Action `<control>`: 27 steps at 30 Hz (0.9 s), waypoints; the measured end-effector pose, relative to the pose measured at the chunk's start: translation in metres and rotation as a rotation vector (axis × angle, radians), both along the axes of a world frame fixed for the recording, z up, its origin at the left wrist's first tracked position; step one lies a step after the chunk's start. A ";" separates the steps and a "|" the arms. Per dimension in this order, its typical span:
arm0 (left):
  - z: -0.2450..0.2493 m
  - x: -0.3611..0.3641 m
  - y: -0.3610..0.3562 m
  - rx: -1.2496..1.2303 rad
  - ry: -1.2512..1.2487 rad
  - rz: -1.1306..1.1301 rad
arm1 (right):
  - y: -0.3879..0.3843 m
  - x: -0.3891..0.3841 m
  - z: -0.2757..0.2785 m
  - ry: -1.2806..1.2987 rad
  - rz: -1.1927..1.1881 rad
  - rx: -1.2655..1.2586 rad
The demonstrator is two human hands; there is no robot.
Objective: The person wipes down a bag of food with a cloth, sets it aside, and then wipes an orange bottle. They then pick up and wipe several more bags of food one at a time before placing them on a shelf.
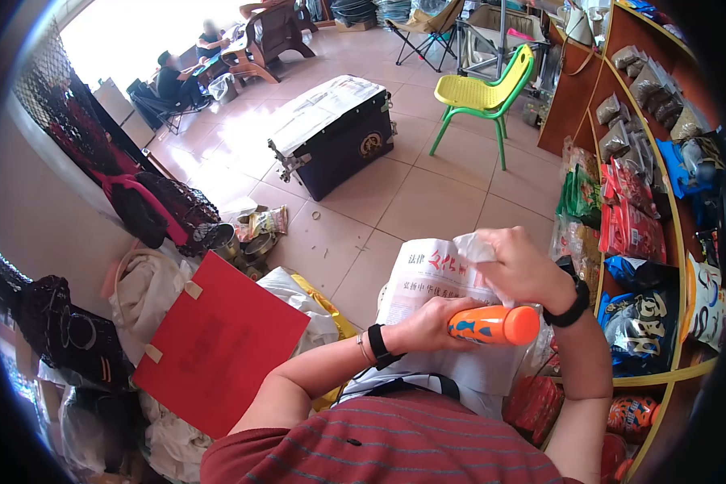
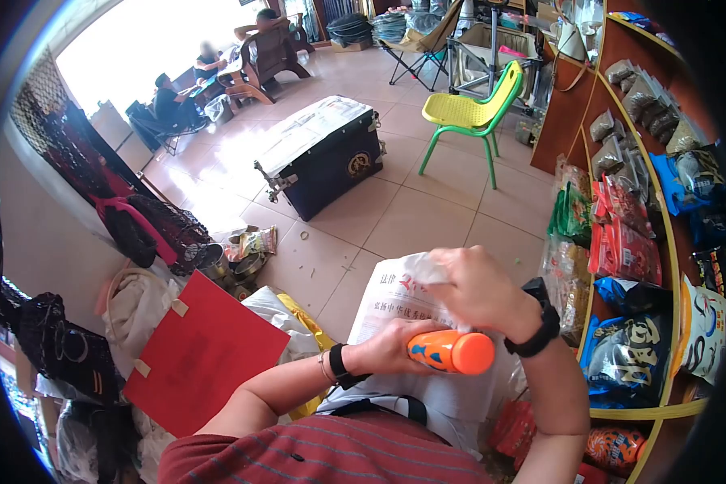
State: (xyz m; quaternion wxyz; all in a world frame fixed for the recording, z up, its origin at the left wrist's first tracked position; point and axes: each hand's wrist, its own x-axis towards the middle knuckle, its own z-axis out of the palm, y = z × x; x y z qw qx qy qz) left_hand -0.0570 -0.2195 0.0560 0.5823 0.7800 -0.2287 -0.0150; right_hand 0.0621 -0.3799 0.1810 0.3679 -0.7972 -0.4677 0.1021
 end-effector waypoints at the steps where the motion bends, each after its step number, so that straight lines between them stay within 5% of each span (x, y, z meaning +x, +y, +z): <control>1: 0.009 -0.003 0.002 -0.037 0.044 -0.001 | -0.002 0.007 -0.013 -0.033 -0.098 0.072; 3: 0.013 -0.002 0.008 -0.076 0.088 0.003 | -0.015 0.026 -0.028 0.046 -0.194 0.010; 5: 0.009 0.000 0.015 -0.167 0.071 0.103 | -0.020 0.037 -0.030 0.581 -0.301 0.406; 7: 0.016 0.003 0.023 -0.219 0.154 0.121 | -0.010 0.021 -0.010 0.680 -0.279 0.561; 9: 0.014 0.008 0.032 -0.252 0.168 0.198 | 0.007 0.005 -0.003 0.779 -0.016 0.819; 11: 0.019 0.011 0.037 -0.265 0.156 0.219 | 0.023 -0.002 -0.009 0.637 0.072 0.769; 13: 0.012 0.011 0.044 -0.183 0.110 0.245 | 0.034 -0.009 -0.007 0.251 0.118 0.423; 16: 0.010 0.009 0.042 -0.294 0.152 0.257 | 0.041 -0.010 -0.010 0.304 0.040 0.366; 27: 0.004 0.014 0.032 -0.149 0.121 0.425 | 0.059 -0.037 -0.052 -0.231 -0.408 0.495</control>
